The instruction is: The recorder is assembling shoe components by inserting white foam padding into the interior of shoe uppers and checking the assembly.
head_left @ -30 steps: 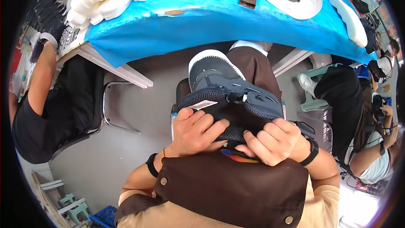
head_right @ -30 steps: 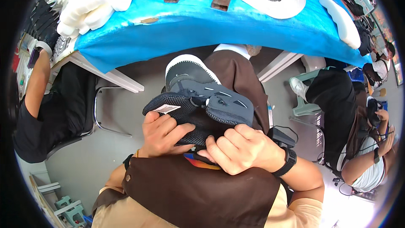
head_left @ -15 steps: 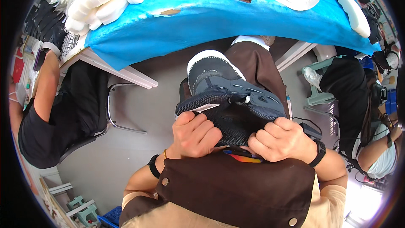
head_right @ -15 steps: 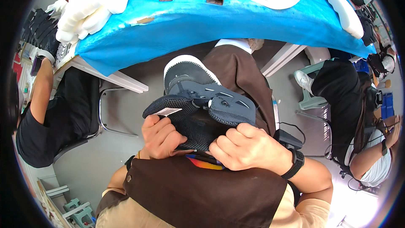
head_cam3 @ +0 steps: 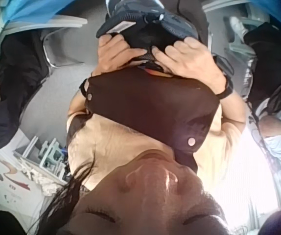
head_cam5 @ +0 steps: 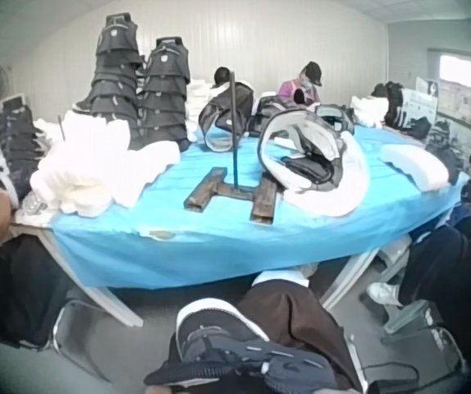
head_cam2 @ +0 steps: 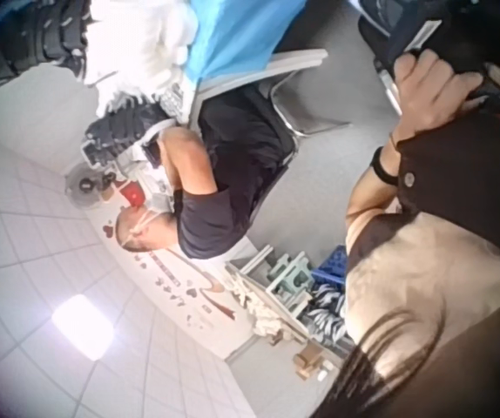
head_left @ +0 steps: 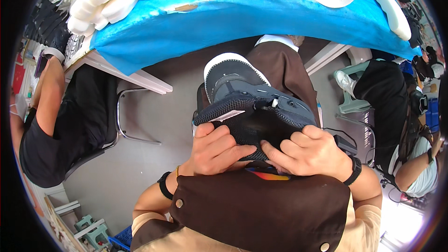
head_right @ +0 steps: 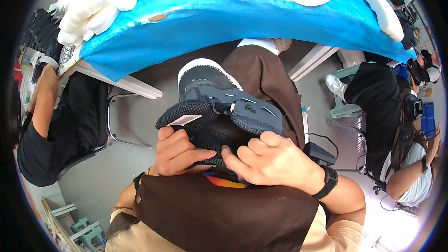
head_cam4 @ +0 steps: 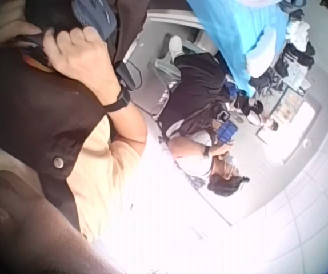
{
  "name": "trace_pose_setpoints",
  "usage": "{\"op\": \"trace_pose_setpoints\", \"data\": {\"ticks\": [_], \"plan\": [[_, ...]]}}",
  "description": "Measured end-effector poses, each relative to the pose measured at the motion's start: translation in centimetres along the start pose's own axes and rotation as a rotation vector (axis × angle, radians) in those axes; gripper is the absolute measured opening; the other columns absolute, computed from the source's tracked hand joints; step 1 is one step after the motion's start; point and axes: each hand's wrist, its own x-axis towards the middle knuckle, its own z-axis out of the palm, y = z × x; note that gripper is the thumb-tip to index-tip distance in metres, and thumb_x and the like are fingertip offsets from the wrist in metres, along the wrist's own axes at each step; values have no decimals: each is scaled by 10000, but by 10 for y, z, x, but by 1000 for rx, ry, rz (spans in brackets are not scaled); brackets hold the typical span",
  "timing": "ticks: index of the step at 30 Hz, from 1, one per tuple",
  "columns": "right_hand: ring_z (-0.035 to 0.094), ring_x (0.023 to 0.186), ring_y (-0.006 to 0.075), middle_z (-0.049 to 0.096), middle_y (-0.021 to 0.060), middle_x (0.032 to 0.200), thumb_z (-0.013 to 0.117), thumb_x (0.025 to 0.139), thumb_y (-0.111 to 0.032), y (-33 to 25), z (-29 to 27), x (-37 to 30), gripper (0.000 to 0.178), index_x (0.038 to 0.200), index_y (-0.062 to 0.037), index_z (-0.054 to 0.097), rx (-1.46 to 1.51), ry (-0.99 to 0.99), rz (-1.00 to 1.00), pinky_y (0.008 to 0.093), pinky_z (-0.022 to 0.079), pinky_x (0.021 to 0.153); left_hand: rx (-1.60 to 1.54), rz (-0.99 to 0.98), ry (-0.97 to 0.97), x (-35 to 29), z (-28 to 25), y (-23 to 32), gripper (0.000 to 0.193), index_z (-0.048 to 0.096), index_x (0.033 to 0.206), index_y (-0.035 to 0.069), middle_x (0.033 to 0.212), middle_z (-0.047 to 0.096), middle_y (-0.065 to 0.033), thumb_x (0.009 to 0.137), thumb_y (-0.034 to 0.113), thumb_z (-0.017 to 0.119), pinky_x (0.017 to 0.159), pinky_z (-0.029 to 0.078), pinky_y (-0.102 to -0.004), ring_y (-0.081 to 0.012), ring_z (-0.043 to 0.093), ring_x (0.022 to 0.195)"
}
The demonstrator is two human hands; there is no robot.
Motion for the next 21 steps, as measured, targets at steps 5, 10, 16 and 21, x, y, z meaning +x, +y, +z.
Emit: {"op": "trace_pose_setpoints", "data": {"ticks": [5, 10, 16, 21], "plan": [[475, 564, 101, 414, -52, 624, 742, 752, -320, -2, 5, 0, 197, 750, -176, 608, 118, -46, 59, 265, 323, 581, 68, 25, -127, 1, -7, -1, 220, 682, 776, 130, 645, 403, 27, 598, 221, 773, 628, 278, -302, -132, 471, 596], [462, 538, 119, 401, -36, 607, 765, 724, -337, -5, 8, 1, 268, 675, -177, 556, 88, 36, 76, 274, 320, 565, 81, -5, -207, 5, -13, 4, 274, 683, 817, 131, 664, 401, 25, 579, 240, 762, 645, 284, -308, -133, 482, 625], [469, 566, 110, 414, -42, 641, 744, 715, -324, -5, 4, -2, 185, 802, -190, 651, 47, 52, 69, 276, 323, 566, 35, -69, -165, 2, -7, 5, 260, 762, 806, 160, 608, 399, 60, 565, 237, 821, 646, 271, -290, -111, 453, 566], [473, 620, 95, 388, -38, 663, 621, 771, -199, 1, 1, 5, 148, 918, -192, 640, 174, -39, 95, 271, 343, 622, -19, -31, -84, 2, -2, 1, 252, 763, 823, 140, 653, 507, 61, 582, 168, 831, 639, 325, -280, -122, 507, 586]]}}
